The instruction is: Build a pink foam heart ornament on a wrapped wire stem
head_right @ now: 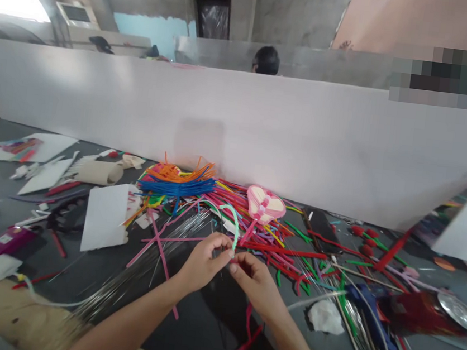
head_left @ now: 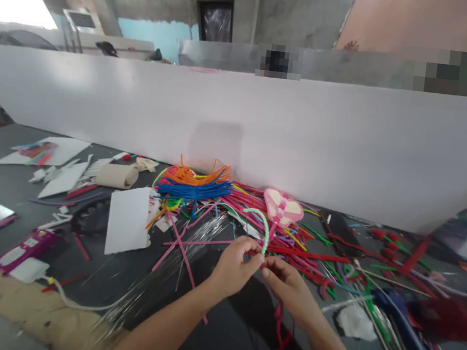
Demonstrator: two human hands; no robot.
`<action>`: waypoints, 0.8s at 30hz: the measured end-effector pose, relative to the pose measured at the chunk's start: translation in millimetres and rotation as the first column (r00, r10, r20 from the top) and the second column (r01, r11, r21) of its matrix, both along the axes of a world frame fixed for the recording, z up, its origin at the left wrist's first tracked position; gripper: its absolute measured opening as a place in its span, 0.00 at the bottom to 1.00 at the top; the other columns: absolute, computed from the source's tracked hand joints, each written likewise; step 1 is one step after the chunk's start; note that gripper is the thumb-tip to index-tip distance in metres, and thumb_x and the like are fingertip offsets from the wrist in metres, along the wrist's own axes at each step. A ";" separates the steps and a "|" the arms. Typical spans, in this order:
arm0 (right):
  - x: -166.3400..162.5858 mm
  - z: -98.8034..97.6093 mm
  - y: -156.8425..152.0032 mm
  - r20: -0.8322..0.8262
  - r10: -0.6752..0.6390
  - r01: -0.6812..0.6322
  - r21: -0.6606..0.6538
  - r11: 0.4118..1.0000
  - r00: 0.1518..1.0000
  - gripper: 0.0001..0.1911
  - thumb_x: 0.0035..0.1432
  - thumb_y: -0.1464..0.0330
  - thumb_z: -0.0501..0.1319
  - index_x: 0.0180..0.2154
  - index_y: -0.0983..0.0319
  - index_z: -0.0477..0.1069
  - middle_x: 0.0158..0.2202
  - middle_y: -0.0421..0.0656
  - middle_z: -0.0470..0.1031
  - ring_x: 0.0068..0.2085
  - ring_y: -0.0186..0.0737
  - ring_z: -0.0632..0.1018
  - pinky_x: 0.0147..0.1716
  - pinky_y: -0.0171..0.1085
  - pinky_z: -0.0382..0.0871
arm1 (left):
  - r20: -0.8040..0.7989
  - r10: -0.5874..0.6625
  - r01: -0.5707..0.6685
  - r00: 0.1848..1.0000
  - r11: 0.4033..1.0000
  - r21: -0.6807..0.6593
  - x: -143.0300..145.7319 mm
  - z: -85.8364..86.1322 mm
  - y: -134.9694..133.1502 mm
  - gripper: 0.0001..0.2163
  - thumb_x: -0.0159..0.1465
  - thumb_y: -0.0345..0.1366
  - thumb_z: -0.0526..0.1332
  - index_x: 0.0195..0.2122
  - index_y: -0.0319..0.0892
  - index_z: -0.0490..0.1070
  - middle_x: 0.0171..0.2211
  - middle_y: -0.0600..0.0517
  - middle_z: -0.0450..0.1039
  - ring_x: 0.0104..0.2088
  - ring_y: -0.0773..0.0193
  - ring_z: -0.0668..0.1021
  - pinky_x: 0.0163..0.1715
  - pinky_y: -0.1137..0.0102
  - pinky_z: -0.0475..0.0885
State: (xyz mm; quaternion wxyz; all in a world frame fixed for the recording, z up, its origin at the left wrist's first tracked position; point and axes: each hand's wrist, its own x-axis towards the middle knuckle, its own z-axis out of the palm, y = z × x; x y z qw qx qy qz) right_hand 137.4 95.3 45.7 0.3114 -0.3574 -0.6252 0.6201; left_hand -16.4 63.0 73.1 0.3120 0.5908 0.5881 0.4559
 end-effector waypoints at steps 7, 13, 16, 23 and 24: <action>-0.9 4.1 -1.1 0.045 -0.105 0.109 -0.100 0.989 0.993 0.16 0.48 0.53 0.65 0.26 0.61 0.72 0.18 0.34 0.60 0.19 0.29 0.56 0.17 0.31 0.49 | -0.002 0.000 0.000 1.000 1.000 -0.009 0.8 1.6 -0.2 0.04 0.59 0.35 0.58 0.31 0.43 0.71 0.35 0.49 0.74 0.40 0.59 0.74 0.44 0.65 0.66; 7.7 2.4 2.6 0.005 -0.159 0.158 -0.140 0.977 0.987 0.16 0.48 0.54 0.65 0.29 0.60 0.70 0.18 0.33 0.55 0.19 0.27 0.54 0.17 0.30 0.46 | -0.052 0.068 -0.064 0.996 0.995 0.076 -8.3 6.0 -2.5 0.07 0.61 0.35 0.57 0.39 0.42 0.70 0.39 0.48 0.73 0.44 0.59 0.73 0.46 0.64 0.66; 14.1 1.7 6.2 -0.030 -0.185 0.178 -0.166 0.970 0.982 0.17 0.48 0.53 0.65 0.29 0.60 0.70 0.18 0.32 0.54 0.18 0.27 0.52 0.17 0.30 0.44 | -0.108 0.125 -0.111 0.986 0.986 0.124 -19.4 5.3 1.8 0.08 0.60 0.33 0.57 0.40 0.42 0.69 0.41 0.47 0.72 0.46 0.58 0.72 0.48 0.63 0.65; 27.8 12.2 13.7 -0.124 -0.278 0.255 -0.175 0.951 0.952 0.17 0.46 0.54 0.67 0.29 0.60 0.70 0.17 0.33 0.54 0.18 0.27 0.53 0.16 0.30 0.44 | -0.020 0.048 -0.045 0.999 0.988 0.145 -30.5 53.9 -25.1 0.11 0.61 0.36 0.55 0.45 0.43 0.70 0.43 0.47 0.72 0.44 0.59 0.74 0.44 0.64 0.69; 29.3 15.1 14.1 -0.136 -0.291 0.268 -0.167 0.949 0.947 0.17 0.45 0.55 0.68 0.29 0.61 0.70 0.17 0.33 0.55 0.18 0.27 0.54 0.16 0.30 0.45 | -0.008 -0.023 0.024 1.000 0.989 0.145 -33.4 63.7 -43.4 0.13 0.62 0.37 0.55 0.46 0.44 0.71 0.44 0.47 0.72 0.45 0.57 0.73 0.46 0.62 0.68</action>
